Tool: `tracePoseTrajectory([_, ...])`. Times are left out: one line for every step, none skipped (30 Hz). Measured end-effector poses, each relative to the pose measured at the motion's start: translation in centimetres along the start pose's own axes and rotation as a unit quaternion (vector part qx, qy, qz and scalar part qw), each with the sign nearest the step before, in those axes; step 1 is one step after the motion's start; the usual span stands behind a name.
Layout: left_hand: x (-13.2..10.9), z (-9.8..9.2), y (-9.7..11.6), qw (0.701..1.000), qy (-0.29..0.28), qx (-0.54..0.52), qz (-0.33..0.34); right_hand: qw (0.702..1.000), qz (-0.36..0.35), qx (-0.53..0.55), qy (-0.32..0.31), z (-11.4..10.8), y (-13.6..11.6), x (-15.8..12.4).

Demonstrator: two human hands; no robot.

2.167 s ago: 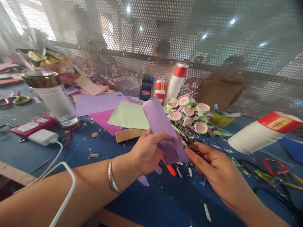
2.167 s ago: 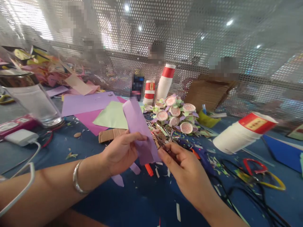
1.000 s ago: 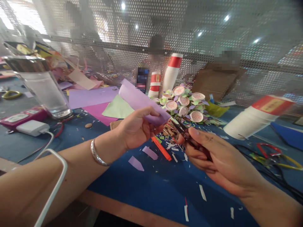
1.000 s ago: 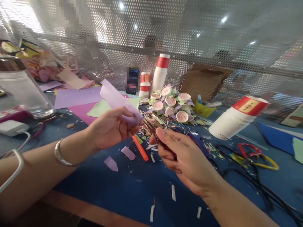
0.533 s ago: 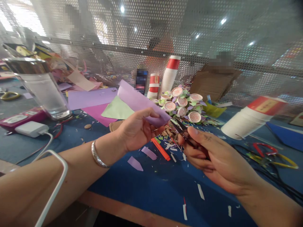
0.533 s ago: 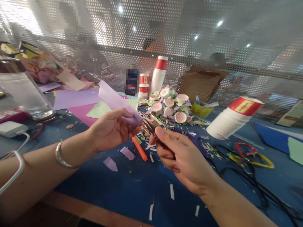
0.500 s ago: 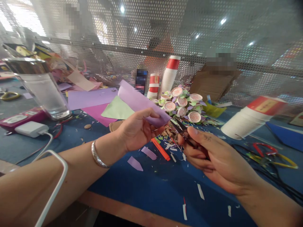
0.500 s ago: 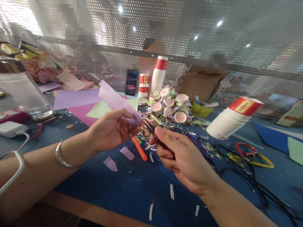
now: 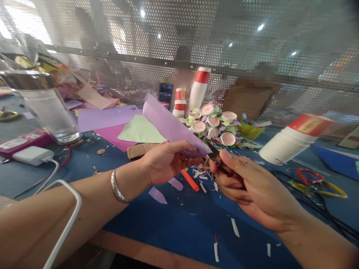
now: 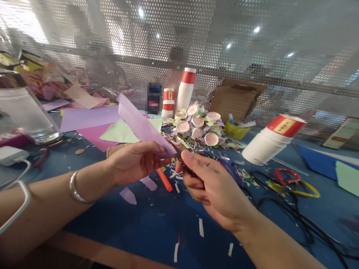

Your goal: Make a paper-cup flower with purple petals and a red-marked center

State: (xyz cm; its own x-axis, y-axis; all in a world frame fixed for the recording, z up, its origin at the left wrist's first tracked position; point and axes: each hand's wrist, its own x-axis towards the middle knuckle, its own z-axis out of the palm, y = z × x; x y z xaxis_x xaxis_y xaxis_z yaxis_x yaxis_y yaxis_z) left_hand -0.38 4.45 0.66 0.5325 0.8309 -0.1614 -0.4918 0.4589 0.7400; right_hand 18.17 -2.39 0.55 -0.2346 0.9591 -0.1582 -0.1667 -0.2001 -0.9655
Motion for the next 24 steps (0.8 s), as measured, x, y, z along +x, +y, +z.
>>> tracePoseTrajectory([0.06,-0.01,-0.12,1.0,-0.005,0.002,-0.001,1.0,0.001,-0.001,0.001,0.03,0.0,-0.03])
tracePoseTrajectory([0.11,-0.03,-0.2,1.0,-0.008,0.005,0.0,1.0,0.001,-0.002,0.002,0.06,0.02,-0.04])
tracePoseTrajectory([0.15,-0.06,-0.26,1.0,-0.01,0.007,0.003,1.0,0.002,-0.002,0.004,0.08,0.04,-0.04])
tracePoseTrajectory([0.18,-0.11,-0.3,1.0,-0.009,0.008,0.007,1.0,0.003,-0.002,0.005,0.11,0.06,-0.02])
tracePoseTrajectory([0.2,-0.16,-0.33,1.0,-0.007,0.009,0.011,1.0,0.004,-0.002,0.005,0.14,0.09,0.02])
tracePoseTrajectory([0.21,-0.23,-0.36,1.0,-0.007,0.009,0.015,1.0,0.005,-0.001,0.006,0.16,0.11,0.05])
tracePoseTrajectory([0.22,-0.31,-0.4,1.0,-0.008,0.01,0.018,1.0,0.006,-0.001,0.008,0.17,0.13,0.09])
tracePoseTrajectory([0.24,-0.39,-0.44,1.0,-0.011,0.01,0.021,1.0,0.006,-0.001,0.009,0.17,0.14,0.12])
tracePoseTrajectory([0.25,-0.47,-0.48,1.0,-0.016,0.01,0.024,1.0,0.005,-0.001,0.01,0.16,0.14,0.14])
tracePoseTrajectory([0.27,-0.53,-0.51,0.999,-0.02,0.011,0.028,1.0,0.003,0.0,0.009,0.14,0.13,0.14])
tracePoseTrajectory([0.28,-0.58,-0.54,0.999,-0.023,0.011,0.031,1.0,0.003,0.002,0.009,0.11,0.11,0.14])
tracePoseTrajectory([0.3,-0.6,-0.55,0.999,-0.024,0.011,0.033,1.0,0.003,0.004,0.008,0.08,0.1,0.12])
tracePoseTrajectory([0.31,-0.61,-0.55,0.999,-0.025,0.011,0.036,1.0,0.004,0.006,0.009,0.05,0.08,0.1])
tracePoseTrajectory([0.32,-0.61,-0.54,0.999,-0.024,0.012,0.037,1.0,0.005,0.008,0.011,0.03,0.07,0.08])
tracePoseTrajectory([0.32,-0.61,-0.53,0.999,-0.024,0.013,0.037,1.0,0.006,0.009,0.012,0.02,0.07,0.07])
tracePoseTrajectory([0.31,-0.61,-0.52,0.999,-0.024,0.014,0.037,1.0,0.007,0.011,0.014,0.01,0.08,0.06])
tracePoseTrajectory([0.3,-0.62,-0.52,0.999,-0.024,0.014,0.036,1.0,0.007,0.014,0.015,0.02,0.08,0.06])
tracePoseTrajectory([0.29,-0.64,-0.52,0.999,-0.024,0.015,0.036,1.0,0.006,0.017,0.016,0.03,0.09,0.05])
tracePoseTrajectory([0.29,-0.67,-0.54,0.999,-0.026,0.014,0.035,1.0,0.007,0.02,0.017,0.05,0.1,0.05])
tracePoseTrajectory([0.29,-0.71,-0.56,0.999,-0.028,0.013,0.034,1.0,0.008,0.022,0.018,0.08,0.1,0.03])
tracePoseTrajectory([0.3,-0.76,-0.58,0.999,-0.031,0.014,0.033,0.999,0.009,0.024,0.019,0.1,0.09,0.01])
tracePoseTrajectory([0.31,-0.79,-0.59,0.999,-0.035,0.015,0.032,0.999,0.01,0.024,0.021,0.13,0.07,-0.03])
tracePoseTrajectory([0.33,-0.82,-0.59,0.999,-0.04,0.018,0.032,0.999,0.01,0.024,0.019,0.15,0.06,-0.07])
tracePoseTrajectory([0.35,-0.84,-0.58,0.998,-0.044,0.021,0.032,0.999,0.01,0.023,0.02,0.16,0.04,-0.12])
